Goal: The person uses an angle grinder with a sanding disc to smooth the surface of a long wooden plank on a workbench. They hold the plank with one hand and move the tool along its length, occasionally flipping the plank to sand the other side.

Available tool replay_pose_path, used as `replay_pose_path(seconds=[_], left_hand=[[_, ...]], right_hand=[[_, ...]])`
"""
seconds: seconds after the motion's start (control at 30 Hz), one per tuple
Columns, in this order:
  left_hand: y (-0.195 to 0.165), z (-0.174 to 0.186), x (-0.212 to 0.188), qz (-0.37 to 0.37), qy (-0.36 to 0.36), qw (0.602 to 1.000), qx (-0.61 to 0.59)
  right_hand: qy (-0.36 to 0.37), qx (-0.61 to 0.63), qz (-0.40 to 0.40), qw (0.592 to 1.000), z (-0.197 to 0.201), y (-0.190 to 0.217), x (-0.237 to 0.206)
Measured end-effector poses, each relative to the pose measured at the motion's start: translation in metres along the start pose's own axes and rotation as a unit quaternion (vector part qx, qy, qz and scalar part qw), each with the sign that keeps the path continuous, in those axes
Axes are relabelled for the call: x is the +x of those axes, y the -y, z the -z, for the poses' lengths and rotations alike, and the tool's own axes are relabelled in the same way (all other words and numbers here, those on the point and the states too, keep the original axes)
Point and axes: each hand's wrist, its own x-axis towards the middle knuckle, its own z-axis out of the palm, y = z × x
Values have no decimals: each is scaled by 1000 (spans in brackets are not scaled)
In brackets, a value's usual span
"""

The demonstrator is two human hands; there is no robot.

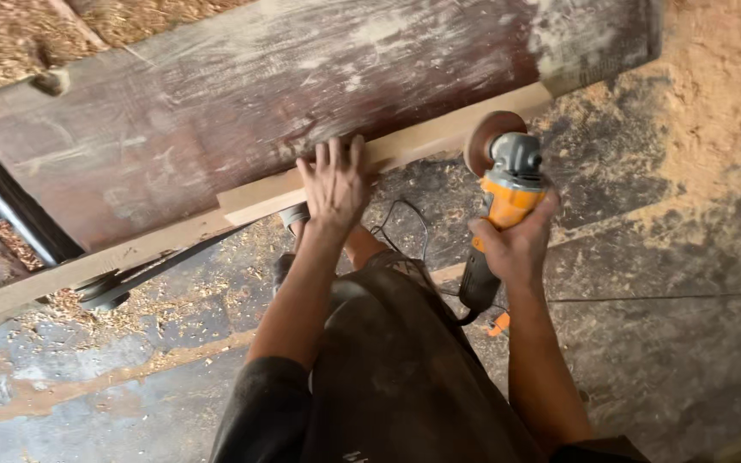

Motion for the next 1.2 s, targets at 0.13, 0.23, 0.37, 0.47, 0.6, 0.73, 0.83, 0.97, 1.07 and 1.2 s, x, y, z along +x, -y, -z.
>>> replay_pose_path(seconds=[0.13,0.23,0.37,0.47,0.6,0.73,0.83,0.97,1.07,1.2], left_hand=[[2,-4,-6,21,5,1000,-8],[4,-10,-8,9,29,999,-20],[6,-19,-7,-15,-28,999,7],[7,-23,-8,-15,-13,1000,-8],[10,-26,-11,-38,-65,997,31],[12,-27,-11,-46,-60,995,63],[12,-27,-9,-29,-30,999,14],[11,-23,-11,-44,-65,997,29],[9,-20,-11,-31,-58,998,23],[4,-19,-3,31,-70,997,-20]], right_hand=[[29,-65,31,997,1,5,5],[74,-94,28,992,-9,6,9],[156,-101,-42,982,-28,10,9],[175,-122,-6,977,-33,15,11],[176,-179,27,968,-22,15,21],[134,-148,26,979,9,0,40],[106,-130,-110,980,40,-17,59],[40,-153,-196,968,81,-39,95],[-31,-133,-236,962,104,-53,115],[-57,-60,-241,967,121,-66,106]])
